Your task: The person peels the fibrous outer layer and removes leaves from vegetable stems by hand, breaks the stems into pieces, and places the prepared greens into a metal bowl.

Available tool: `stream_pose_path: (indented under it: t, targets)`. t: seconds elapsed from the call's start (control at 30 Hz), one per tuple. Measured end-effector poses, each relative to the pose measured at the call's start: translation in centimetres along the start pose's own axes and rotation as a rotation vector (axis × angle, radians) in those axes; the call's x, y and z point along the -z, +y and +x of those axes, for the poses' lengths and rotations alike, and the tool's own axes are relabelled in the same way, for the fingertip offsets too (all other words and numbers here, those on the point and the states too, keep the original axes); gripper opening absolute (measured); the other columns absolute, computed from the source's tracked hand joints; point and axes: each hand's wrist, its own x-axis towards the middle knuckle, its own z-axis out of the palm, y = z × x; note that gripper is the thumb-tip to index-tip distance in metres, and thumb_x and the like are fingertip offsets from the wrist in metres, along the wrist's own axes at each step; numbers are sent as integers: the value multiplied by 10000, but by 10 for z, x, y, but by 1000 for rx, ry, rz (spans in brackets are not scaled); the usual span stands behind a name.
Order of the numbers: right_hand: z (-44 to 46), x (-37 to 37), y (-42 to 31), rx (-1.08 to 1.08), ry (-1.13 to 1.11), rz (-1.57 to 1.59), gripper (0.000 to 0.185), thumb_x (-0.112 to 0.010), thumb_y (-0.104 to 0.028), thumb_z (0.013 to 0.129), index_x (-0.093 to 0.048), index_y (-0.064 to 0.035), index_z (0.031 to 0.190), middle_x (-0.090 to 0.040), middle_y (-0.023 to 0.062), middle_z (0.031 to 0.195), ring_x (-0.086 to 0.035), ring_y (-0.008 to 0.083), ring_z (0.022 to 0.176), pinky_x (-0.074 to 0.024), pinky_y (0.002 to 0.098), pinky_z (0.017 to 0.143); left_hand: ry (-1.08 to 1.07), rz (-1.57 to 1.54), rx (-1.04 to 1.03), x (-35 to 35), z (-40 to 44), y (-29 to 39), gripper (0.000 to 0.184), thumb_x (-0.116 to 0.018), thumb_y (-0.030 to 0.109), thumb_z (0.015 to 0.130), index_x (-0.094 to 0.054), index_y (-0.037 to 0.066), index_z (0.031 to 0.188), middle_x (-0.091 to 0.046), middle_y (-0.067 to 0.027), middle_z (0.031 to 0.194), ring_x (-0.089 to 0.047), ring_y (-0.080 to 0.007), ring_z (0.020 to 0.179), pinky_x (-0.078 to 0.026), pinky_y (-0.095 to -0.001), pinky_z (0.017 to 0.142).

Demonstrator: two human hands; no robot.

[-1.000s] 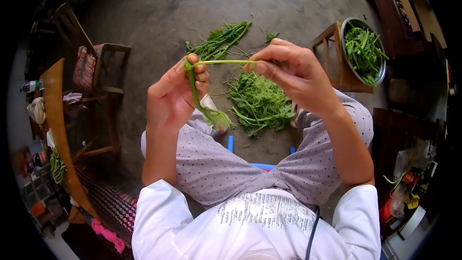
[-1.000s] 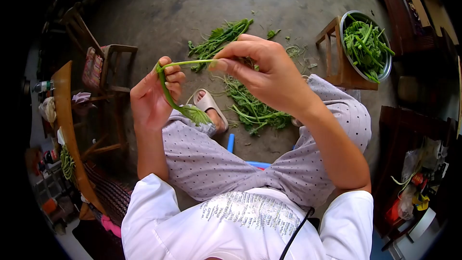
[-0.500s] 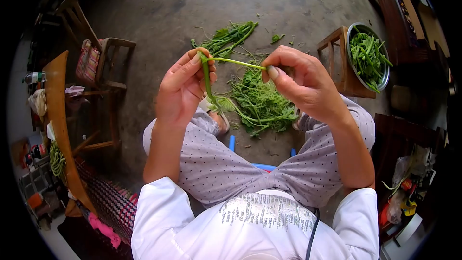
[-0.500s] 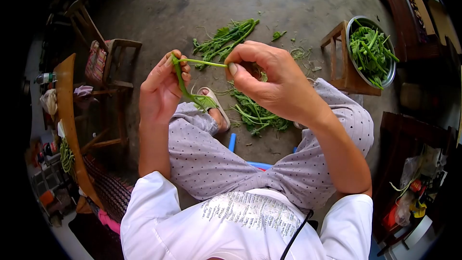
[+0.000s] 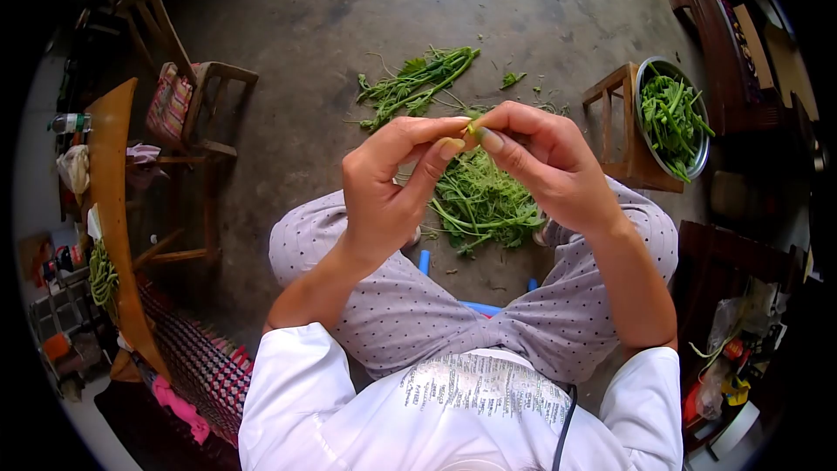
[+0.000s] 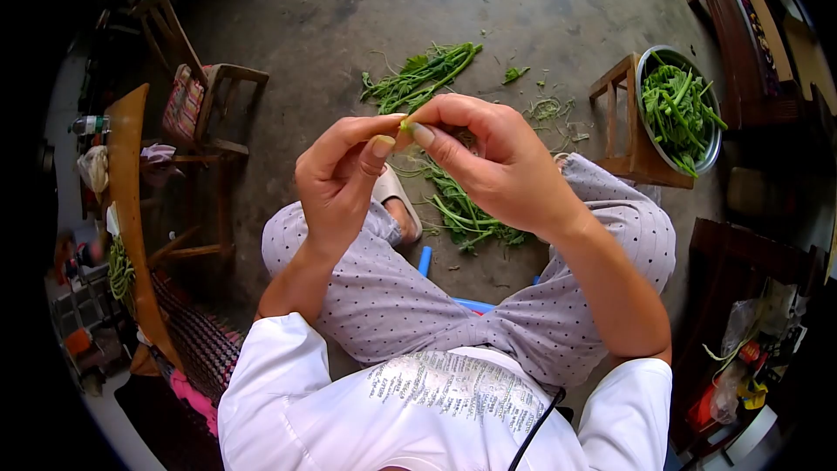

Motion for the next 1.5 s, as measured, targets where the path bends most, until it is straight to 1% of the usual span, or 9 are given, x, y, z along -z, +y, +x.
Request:
stream_pose_path:
  t: [0.17, 0.4, 0.7, 0.97, 1.1, 1.27, 1.37, 1.43, 1.5]
  targets:
    - [0, -6, 0, 239, 124, -393, 82, -585, -26, 855, -574, 21, 922, -530, 60, 737, -461, 105, 609, -386, 240, 538, 38, -12, -48, -7, -1, -2, 193, -657, 37, 835, -645, -25, 1017, -669, -108, 915, -659, -150, 860, -538, -246, 745]
    - [-1, -17, -3, 239, 152, -480, 55, -566, -12, 824, -557, 22, 867, -514, 93, 707, -471, 152, 561, -381, 271, 502, 75, 146, -127, -6, 3, -9, 100, -656, 37, 833, -632, 2, 923, -652, -78, 833, -636, -138, 728, -514, -246, 636]
    - [-1, -15, -9, 16, 167, -500, 100, -575, -69, 802, -558, 30, 806, -548, 115, 655, -484, 172, 526, -387, 292, 499, 189, 305, -186, 2, 10, -10, 55, -574, 76, 901, -565, 25, 918, -587, -67, 802, -565, -143, 695, -462, -253, 641]
    - [-8, 12, 8, -196, 164, -703, 165, -550, -125, 795, -575, 39, 789, -540, 139, 656, -492, 188, 548, -413, 315, 538, 249, -144, -19, 20, 23, -2, 180, -402, 198, 994, -411, 22, 1031, -611, -123, 900, -645, -168, 795, -547, -272, 702]
    - [-14, 29, 21, -102, 100, -895, 168, -535, -117, 783, -570, 46, 762, -563, 187, 673, -535, 324, 567, -445, 414, 588, 391, -204, 18, 35, 25, -2, 190, -396, 211, 997, -465, 34, 1009, -622, -112, 889, -644, -180, 798, -560, -282, 703]
    - [-14, 27, 18, -493, -101, -1091, 188, -547, -119, 789, -564, 55, 720, -573, 220, 740, -576, 358, 730, -449, 437, 668, 392, -269, 2, 39, 24, 1, 200, -393, 213, 997, -473, 29, 1001, -615, -113, 899, -643, -180, 801, -571, -283, 706]
    - [-19, 30, 31, -376, -157, -1223, 133, -599, -75, 796, -574, 44, 849, -536, 174, 756, -492, 314, 615, -424, 398, 601, 357, -290, 23, 34, 23, 3, 201, -391, 217, 997, -461, 30, 1016, -611, -115, 888, -642, -180, 800, -576, -292, 698]
    - [-12, 17, 24, -43, 57, -1001, 247, -645, -58, 772, -593, -24, 1011, -595, 173, 876, -572, 294, 720, -447, 403, 617, 335, -291, 27, 33, 21, 5, 201, -390, 219, 997, -454, 31, 1025, -608, -115, 880, -641, -179, 797, -578, -297, 694]
    - [-3, 1, -3, -47, 63, -844, 346, -658, -37, 765, -570, -63, 1099, -582, 143, 869, -546, 253, 694, -442, 372, 606, 255, -300, 25, 31, 20, 5, 203, -365, 213, 1003, -419, 19, 1024, -593, -121, 864, -641, -176, 767, -577, -296, 667]
